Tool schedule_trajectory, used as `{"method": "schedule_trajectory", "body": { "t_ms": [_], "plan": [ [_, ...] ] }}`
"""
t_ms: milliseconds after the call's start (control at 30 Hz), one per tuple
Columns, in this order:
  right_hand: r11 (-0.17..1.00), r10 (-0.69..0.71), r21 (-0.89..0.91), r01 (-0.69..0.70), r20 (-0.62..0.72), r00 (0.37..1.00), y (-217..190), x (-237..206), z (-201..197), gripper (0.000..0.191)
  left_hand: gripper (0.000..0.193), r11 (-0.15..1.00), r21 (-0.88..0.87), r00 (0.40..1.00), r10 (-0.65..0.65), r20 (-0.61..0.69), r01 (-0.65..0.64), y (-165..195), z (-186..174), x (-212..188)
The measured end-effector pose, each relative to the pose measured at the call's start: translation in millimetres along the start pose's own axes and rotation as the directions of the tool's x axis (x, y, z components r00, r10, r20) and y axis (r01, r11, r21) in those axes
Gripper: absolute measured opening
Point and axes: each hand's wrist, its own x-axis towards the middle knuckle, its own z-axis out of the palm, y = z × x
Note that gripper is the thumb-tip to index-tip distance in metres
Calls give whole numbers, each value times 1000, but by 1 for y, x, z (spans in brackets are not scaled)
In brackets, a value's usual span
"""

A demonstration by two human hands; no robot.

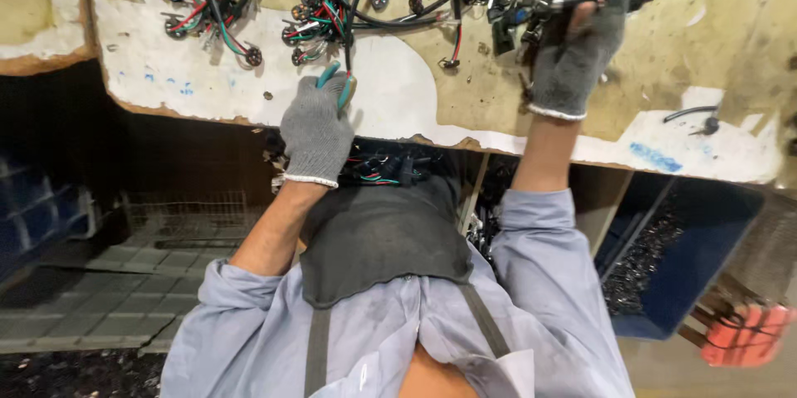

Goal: The person picks black cable connectors from a pile on the workbench, uses pliers to strip and twist the wire ends, and attaches the wires to the connectors, placing finished assemblies back on the bench. They repeat this cycle continuously, handling wires and connectors one at a time.

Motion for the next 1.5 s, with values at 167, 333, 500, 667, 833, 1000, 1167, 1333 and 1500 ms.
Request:
{"method": "schedule_trajectory", "body": {
  "t_ms": [167,333,500,667,833,1000,1167,1333,1500],
  "plan": [
    [949,286,159,-274,-56,957,6,-36,30,43,31,1000,-11,1000,26,3,-26,-8,-4,9],
    [888,54,-450,99,316,947,4,-74,77,63,31,774,-572,957,-149,250,270,-11,-33,20],
    [412,-59,-734,540,570,819,9,-89,65,36,41,285,-880,925,-155,348,379,5,-79,13],
    [574,35,-668,473,597,801,13,-91,44,34,43,118,-971,978,-65,199,206,18,-107,3],
    [572,50,-672,470,601,798,15,-78,52,41,47,147,-982,988,-117,105,121,21,-116,1],
    [407,-20,-545,734,798,603,-6,-54,71,53,45,157,-980,985,-141,98,120,25,-125,-6],
    [482,54,-560,674,787,615,-34,-49,84,66,40,437,-897,997,-34,63,71,41,-119,-8],
    [476,27,-564,675,776,630,-29,-69,89,72,35,550,-835,987,147,61,-30,70,-98,-2],
    [517,88,-547,658,799,595,-26,-85,77,80,35,620,-780,975,214,63,-85,77,-82,5]
  ]
}}
